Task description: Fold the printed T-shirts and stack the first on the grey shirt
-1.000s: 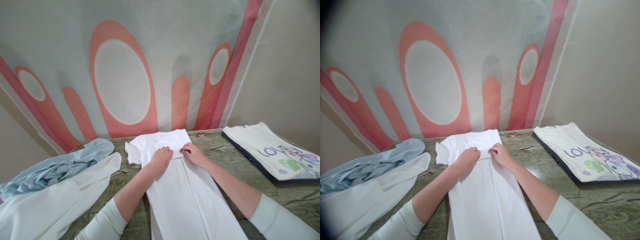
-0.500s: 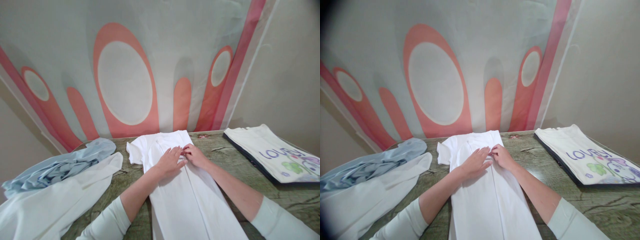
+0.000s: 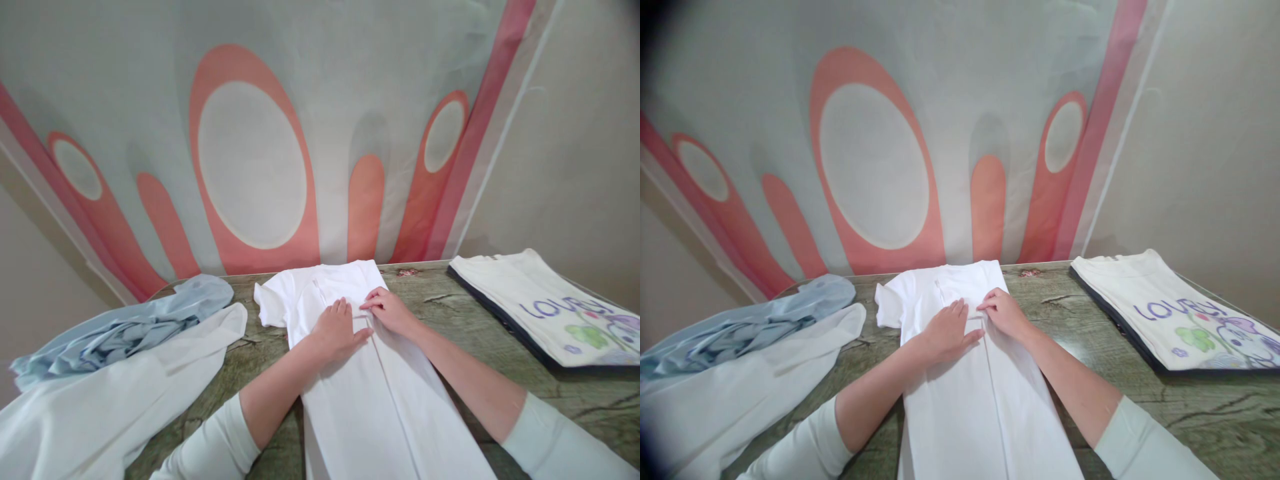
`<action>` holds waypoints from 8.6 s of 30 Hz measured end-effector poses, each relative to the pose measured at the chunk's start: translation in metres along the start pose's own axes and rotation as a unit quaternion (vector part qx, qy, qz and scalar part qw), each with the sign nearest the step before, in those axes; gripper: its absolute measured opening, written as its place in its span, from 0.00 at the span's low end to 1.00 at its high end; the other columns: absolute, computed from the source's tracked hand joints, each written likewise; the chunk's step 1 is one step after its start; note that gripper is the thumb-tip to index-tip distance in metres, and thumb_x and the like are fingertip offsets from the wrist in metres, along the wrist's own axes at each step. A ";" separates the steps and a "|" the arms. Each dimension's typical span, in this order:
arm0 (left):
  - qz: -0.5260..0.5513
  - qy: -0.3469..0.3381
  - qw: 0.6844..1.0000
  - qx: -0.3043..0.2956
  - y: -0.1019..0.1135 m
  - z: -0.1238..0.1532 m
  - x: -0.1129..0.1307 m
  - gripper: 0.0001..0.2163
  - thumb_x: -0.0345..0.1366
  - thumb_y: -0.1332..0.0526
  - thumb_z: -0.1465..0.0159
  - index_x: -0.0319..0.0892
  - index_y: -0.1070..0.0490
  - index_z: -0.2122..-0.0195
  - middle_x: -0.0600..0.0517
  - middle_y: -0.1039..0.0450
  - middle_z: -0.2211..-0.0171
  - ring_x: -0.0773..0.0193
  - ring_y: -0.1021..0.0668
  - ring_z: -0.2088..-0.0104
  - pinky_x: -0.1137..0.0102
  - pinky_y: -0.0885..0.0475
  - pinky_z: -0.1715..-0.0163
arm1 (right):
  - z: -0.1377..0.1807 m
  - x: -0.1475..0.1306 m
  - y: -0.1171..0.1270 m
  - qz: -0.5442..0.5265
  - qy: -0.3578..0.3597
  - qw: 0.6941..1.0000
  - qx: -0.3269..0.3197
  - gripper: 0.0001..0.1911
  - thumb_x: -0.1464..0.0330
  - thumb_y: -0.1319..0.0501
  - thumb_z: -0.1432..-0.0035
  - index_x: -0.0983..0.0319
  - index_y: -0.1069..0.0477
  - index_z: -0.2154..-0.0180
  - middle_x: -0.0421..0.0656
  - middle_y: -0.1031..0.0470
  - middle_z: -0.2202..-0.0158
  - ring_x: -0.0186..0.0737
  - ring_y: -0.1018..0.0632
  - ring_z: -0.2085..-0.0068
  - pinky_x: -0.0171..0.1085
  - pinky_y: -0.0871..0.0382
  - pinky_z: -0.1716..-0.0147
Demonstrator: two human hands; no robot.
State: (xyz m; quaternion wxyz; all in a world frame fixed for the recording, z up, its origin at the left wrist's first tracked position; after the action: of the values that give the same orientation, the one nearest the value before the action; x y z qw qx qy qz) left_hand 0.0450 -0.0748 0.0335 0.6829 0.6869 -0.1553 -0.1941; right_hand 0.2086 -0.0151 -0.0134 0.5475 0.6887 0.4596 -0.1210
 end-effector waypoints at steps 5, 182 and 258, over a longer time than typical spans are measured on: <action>0.058 -0.016 0.997 -0.043 0.016 -0.026 0.007 0.27 0.47 0.65 0.32 0.36 0.35 0.49 0.39 0.33 0.49 0.51 0.30 0.48 0.59 0.35 0.53 | -0.002 0.007 -0.005 0.003 0.019 1.000 0.017 0.12 0.77 0.45 0.49 0.62 0.23 0.71 0.45 0.29 0.67 0.39 0.28 0.65 0.37 0.35 0.64; -0.077 0.036 0.996 0.025 -0.015 0.013 -0.014 0.26 0.45 0.49 0.35 0.30 0.41 0.43 0.36 0.42 0.42 0.50 0.38 0.42 0.61 0.40 0.47 | -0.011 -0.011 0.002 0.313 -0.101 0.929 -0.170 0.43 0.46 0.71 0.41 0.69 0.59 0.36 0.47 0.64 0.34 0.43 0.59 0.35 0.43 0.64 0.39; 0.208 0.208 0.953 0.080 -0.021 -0.054 -0.079 0.13 0.45 0.43 0.41 0.41 0.26 0.67 0.47 0.24 0.65 0.60 0.24 0.63 0.71 0.33 0.63 | -0.028 0.010 -0.011 0.331 -0.083 0.933 -0.115 0.35 0.51 0.65 0.38 0.67 0.52 0.38 0.48 0.54 0.35 0.45 0.52 0.36 0.45 0.60 0.40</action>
State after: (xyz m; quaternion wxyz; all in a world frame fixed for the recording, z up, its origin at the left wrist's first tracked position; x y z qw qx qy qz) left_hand 0.0007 0.0109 0.0160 0.6681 0.7170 -0.1640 0.1122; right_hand 0.1963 0.0142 -0.0168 0.6687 0.7212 0.1695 0.0636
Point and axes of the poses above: each hand's wrist, its own z-axis away from the middle knuckle, its own y-axis out of the back of the hand, x = y × z, the point moved 2 cm from there along -z, towards the middle knuckle
